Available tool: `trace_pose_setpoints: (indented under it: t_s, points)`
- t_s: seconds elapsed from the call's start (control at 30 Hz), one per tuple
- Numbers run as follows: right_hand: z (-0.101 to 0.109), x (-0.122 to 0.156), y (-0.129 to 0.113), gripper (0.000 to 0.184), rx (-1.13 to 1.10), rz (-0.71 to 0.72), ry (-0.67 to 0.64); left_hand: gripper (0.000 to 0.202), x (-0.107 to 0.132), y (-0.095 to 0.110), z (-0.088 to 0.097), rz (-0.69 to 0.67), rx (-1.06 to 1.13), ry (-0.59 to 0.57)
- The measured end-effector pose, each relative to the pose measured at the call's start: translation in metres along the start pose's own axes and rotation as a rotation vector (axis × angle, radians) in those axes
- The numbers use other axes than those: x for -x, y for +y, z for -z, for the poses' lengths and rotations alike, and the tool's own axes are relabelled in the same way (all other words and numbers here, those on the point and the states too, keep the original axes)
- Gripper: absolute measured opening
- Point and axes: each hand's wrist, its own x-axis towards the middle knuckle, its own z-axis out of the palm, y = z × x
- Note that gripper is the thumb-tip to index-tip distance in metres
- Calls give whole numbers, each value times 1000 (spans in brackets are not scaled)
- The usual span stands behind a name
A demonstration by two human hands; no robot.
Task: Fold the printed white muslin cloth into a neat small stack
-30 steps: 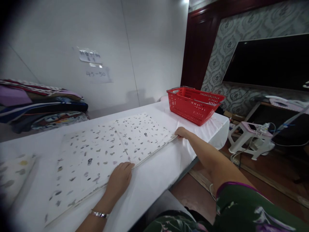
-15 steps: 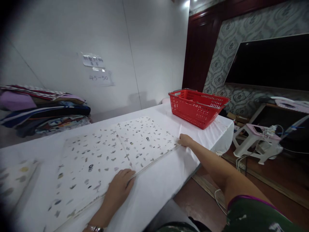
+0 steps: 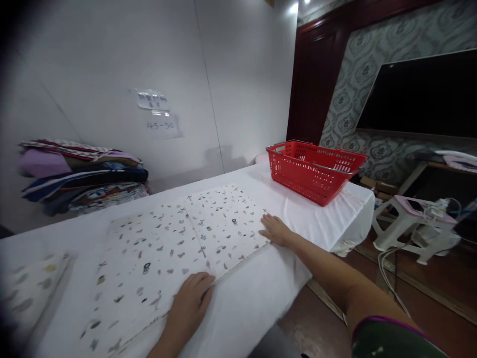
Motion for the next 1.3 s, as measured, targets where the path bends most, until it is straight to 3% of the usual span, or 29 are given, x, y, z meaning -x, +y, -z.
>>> trace_pose_setpoints:
  t_s: [0.23, 0.43, 0.53, 0.67, 0.8, 0.9, 1.07, 1.2, 1.3]
  points:
    - [-10, -1, 8, 62, 100, -41, -90, 21, 3, 10, 9, 52, 73, -6]
    - [-20, -10, -3, 65, 144, -31, 27, 19, 5, 15, 13, 98, 120, -8]
    - [-31, -10, 1, 64, 176, -54, 0, 17, 11, 13, 15, 112, 136, -7]
    - [-39, -9, 15, 63, 197, -58, -40, 16, 31, 2, 29, 177, 109, 21]
    - [-40, -15, 17, 57, 187, -20, -15, 19, 69, -19, 55, 332, -27, 105]
    - [-38, -17, -10, 56, 98, 108, 40, 20, 105, -38, 75, 496, -145, 215]
    - [-38, -7, -99, 51, -128, 433, -41, 22, 153, -53, 96, 697, -259, 341]
    - [-45, -1, -167, 40, -291, 707, -16, 21, 164, -49, 96, 714, -218, 376]
    - [-51, 0, -206, 32, -366, 849, -10, 20, 163, -47, 90, 679, -211, 358]
